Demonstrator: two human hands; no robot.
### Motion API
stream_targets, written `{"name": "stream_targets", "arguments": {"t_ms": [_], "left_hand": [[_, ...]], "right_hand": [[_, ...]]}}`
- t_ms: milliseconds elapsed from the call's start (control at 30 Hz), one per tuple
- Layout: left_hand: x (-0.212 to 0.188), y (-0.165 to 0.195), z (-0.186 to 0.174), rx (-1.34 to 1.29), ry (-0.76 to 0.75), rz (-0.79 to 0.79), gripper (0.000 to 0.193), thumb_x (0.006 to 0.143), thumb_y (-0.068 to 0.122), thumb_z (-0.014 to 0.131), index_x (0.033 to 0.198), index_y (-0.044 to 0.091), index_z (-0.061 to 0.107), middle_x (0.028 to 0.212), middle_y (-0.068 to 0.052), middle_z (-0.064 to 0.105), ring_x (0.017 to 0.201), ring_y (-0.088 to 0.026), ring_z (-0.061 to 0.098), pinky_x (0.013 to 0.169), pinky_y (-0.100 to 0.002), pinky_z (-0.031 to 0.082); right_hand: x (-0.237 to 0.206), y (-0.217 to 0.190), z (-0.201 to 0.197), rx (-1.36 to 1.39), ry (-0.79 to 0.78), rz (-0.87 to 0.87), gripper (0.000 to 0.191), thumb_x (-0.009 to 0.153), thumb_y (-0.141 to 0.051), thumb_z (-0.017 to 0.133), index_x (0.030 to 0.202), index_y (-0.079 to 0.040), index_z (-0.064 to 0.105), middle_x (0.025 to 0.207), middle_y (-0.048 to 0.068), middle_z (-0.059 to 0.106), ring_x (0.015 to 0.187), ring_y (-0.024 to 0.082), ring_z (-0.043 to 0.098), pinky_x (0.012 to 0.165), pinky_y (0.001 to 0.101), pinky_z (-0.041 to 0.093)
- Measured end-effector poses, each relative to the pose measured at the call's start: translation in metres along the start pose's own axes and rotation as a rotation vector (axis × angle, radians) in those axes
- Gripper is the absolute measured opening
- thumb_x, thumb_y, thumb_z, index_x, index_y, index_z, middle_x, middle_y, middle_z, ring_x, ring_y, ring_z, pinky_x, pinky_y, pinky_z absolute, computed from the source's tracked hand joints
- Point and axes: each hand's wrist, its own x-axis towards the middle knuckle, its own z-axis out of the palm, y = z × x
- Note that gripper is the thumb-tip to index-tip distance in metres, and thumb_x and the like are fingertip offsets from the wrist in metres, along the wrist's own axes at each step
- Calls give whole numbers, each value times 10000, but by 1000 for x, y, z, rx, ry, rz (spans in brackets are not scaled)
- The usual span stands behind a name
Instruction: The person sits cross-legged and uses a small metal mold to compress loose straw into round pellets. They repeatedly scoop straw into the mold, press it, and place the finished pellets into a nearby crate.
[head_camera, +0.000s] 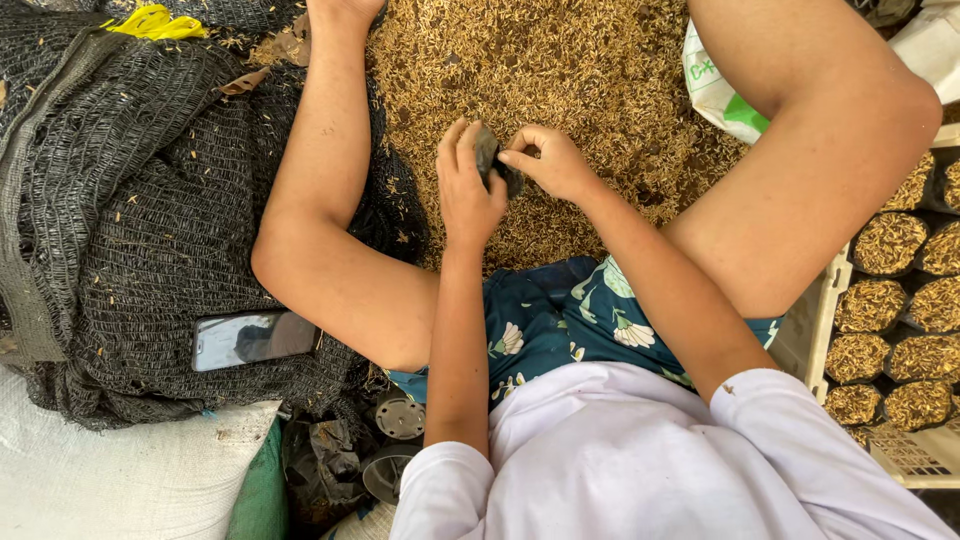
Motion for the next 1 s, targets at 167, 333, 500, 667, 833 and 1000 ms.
{"name": "stream_targets", "arguments": {"t_ms": [167,333,500,667,833,1000], "left_hand": [[5,-16,-2,26,-62,-87,357,937,6,686,1246,144,573,1410,-66,557,1083,-299,706,783,-389,583],[1,-19,5,210,-185,23,278,844,-11,691,1013,206,733,1335,-51,623,1033,-251,707,844,-404,566],[1,-8,16,178,-187,91,581,796,-80,643,1343,114,668,1384,-20,630,1126,-271,684,929,-400,556],[0,-7,3,126,-212,68,561,801,-86,622,1314,140,656,1378,-15,619,1105,-267,703,879,-411,573],[2,-12,0,-30,-247,-149,299,908,-37,630,1163,104,560,1369,-67,571,991,-342,695,730,-446,566],[-4,-19,9,-148,-207,-126,204,915,-25,635,1060,72,529,1348,-105,571,1024,-351,689,767,-445,569]], "right_hand": [[-1,-8,-14,-42,80,72,219,951,-234,754,868,-65,642,847,17,644,743,112,594,687,297,515],[-8,-19,-20,-779,234,-189,183,889,-190,806,862,-91,654,907,67,672,859,247,666,943,469,493],[-13,-15,4,-676,255,-165,602,722,-227,869,1199,-24,563,1094,193,657,967,375,653,845,491,500],[-4,5,-6,-733,252,69,492,953,-208,776,1353,-68,526,1246,126,666,1093,266,692,893,408,574],[-7,5,3,-263,47,6,603,901,-259,823,1359,-26,508,1270,159,607,1086,267,679,892,393,574],[-14,-5,14,-351,104,-84,541,857,-186,810,1294,-13,543,1245,164,621,1047,278,689,884,406,572]]}}
